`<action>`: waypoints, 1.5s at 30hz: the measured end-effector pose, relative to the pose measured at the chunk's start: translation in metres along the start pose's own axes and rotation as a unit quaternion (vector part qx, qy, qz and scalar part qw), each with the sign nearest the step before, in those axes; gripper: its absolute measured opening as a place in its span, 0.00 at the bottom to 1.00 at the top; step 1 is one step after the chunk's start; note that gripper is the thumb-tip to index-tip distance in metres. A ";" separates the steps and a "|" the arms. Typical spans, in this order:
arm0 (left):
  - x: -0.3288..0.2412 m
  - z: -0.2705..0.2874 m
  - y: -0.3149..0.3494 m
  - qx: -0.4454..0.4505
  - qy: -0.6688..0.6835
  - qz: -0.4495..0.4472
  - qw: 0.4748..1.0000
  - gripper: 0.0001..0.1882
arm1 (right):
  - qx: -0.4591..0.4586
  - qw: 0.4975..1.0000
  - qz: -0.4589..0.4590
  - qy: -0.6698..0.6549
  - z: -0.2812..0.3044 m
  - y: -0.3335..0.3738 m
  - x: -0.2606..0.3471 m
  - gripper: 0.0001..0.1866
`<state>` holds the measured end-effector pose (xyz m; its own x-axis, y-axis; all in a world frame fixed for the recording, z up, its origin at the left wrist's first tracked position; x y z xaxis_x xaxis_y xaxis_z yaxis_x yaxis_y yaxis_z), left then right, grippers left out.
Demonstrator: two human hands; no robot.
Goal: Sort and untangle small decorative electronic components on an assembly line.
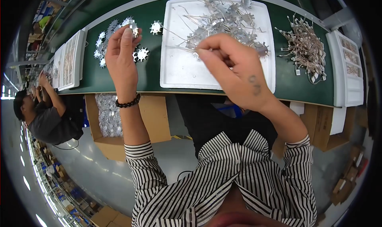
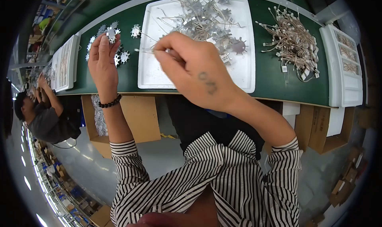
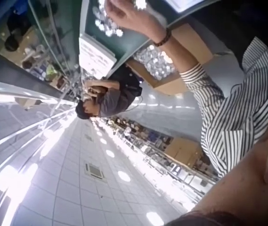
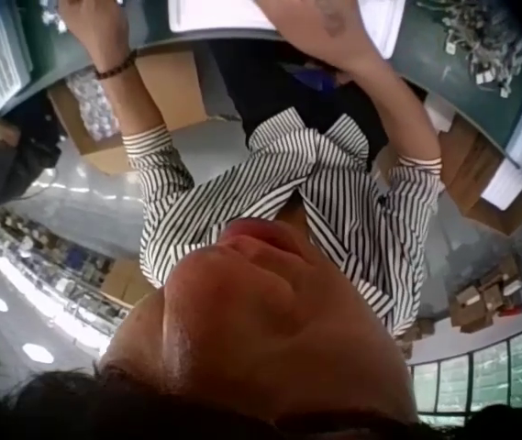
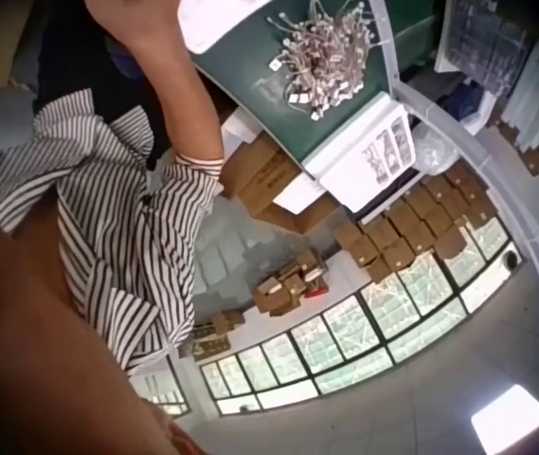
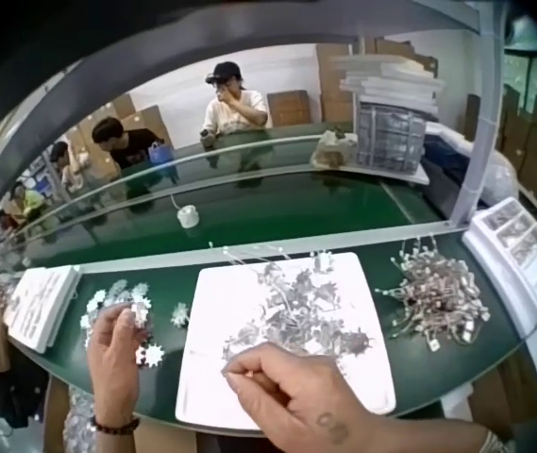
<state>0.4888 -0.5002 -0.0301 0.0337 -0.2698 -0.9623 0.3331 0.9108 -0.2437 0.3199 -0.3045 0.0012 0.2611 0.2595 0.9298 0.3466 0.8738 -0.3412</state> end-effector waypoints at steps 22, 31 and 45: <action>-0.034 -0.036 0.061 0.106 0.299 0.242 0.917 0.20 | -0.027 0.915 0.313 0.253 -0.025 -0.012 0.004 0.08; -0.035 -0.032 0.062 0.085 0.171 0.253 0.948 0.20 | 0.055 0.803 0.398 0.441 -0.023 -0.007 0.021 0.10; -0.035 -0.055 0.075 0.142 0.200 0.267 0.932 0.13 | 0.059 0.905 0.275 0.318 -0.009 -0.003 0.003 0.11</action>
<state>0.4609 -0.4057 -0.0211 -0.0692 0.3891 -0.9186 0.6080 0.7465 0.2704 0.3275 -0.3102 0.0036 0.8442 0.4122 0.3425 -0.0829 0.7319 -0.6764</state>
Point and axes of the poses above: each hand's wrist, its own y-axis away from the middle knuckle, its own z-axis out of the back of the hand, x = y × z, the point moved 4 cm from there along -y, towards the middle knuckle, and after that the axes turned 4 degrees about z, right-handed, at the moved point
